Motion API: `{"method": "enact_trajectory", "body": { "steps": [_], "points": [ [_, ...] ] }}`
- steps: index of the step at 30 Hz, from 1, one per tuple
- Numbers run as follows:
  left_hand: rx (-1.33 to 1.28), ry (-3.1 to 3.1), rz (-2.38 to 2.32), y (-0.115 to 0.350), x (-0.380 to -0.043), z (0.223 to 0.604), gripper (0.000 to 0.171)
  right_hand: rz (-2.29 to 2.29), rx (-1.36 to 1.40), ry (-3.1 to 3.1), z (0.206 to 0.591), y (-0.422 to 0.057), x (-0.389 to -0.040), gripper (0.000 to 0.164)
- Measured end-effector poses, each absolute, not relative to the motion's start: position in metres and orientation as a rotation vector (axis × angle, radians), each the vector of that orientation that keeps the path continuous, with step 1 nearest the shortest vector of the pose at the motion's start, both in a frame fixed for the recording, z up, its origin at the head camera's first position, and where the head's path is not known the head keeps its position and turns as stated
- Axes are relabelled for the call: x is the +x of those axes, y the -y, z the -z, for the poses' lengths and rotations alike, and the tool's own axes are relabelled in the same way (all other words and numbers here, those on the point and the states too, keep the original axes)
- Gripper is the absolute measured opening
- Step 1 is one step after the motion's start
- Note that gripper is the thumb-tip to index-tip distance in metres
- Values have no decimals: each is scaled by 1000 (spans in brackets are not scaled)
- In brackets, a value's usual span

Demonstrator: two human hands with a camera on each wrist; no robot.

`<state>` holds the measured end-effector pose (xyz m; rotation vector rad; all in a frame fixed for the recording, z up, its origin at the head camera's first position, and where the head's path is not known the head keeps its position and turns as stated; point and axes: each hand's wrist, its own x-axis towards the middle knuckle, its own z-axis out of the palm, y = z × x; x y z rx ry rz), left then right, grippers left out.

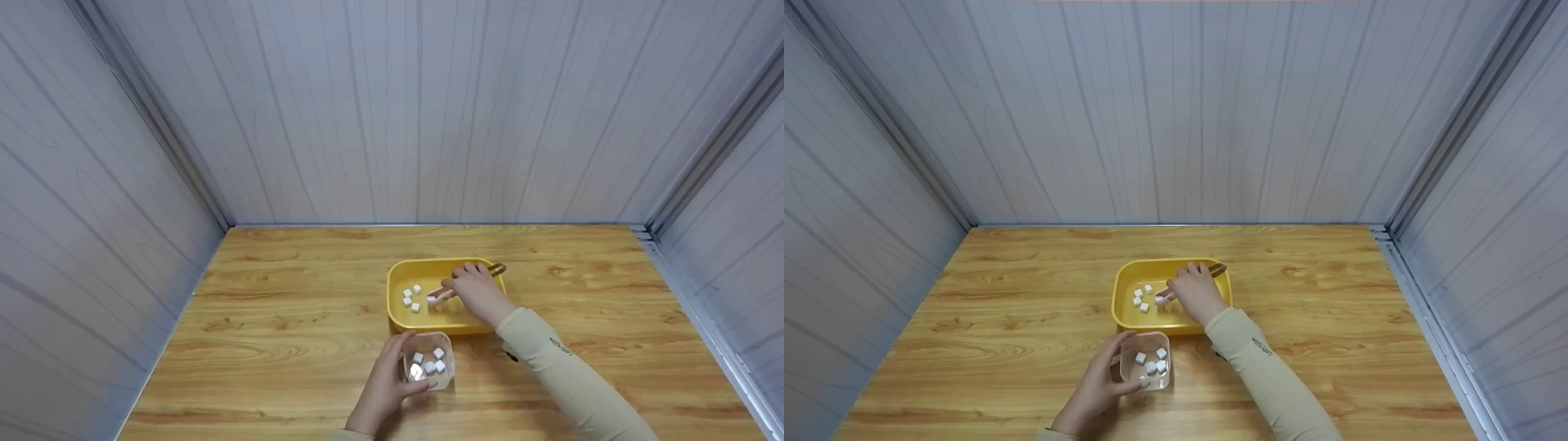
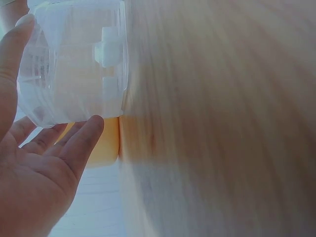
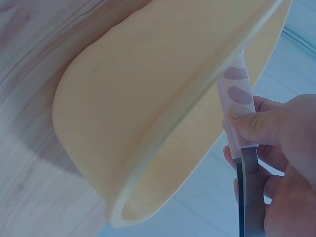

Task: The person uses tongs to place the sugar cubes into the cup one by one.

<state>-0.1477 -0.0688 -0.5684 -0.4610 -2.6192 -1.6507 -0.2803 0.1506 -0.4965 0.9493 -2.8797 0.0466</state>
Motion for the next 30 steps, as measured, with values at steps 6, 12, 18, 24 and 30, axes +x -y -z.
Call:
{"method": "enact_trajectory", "body": {
  "steps": [6,12,18,24,30],
  "points": [
    [-473,2617,1606,68,-149,567,89,-42,957,2847,490,-154,-280,38],
    [-451,2619,1628,68,-148,568,89,-46,958,2865,481,-155,-274,40],
    [-415,2627,1682,68,-147,567,90,-74,997,2805,475,-156,-263,31],
    [-413,2632,1675,68,-147,567,89,-69,1017,2768,473,-156,-254,30],
    [-443,2627,1665,68,-147,567,88,-83,1015,2746,470,-159,-248,33]
  ]
}}
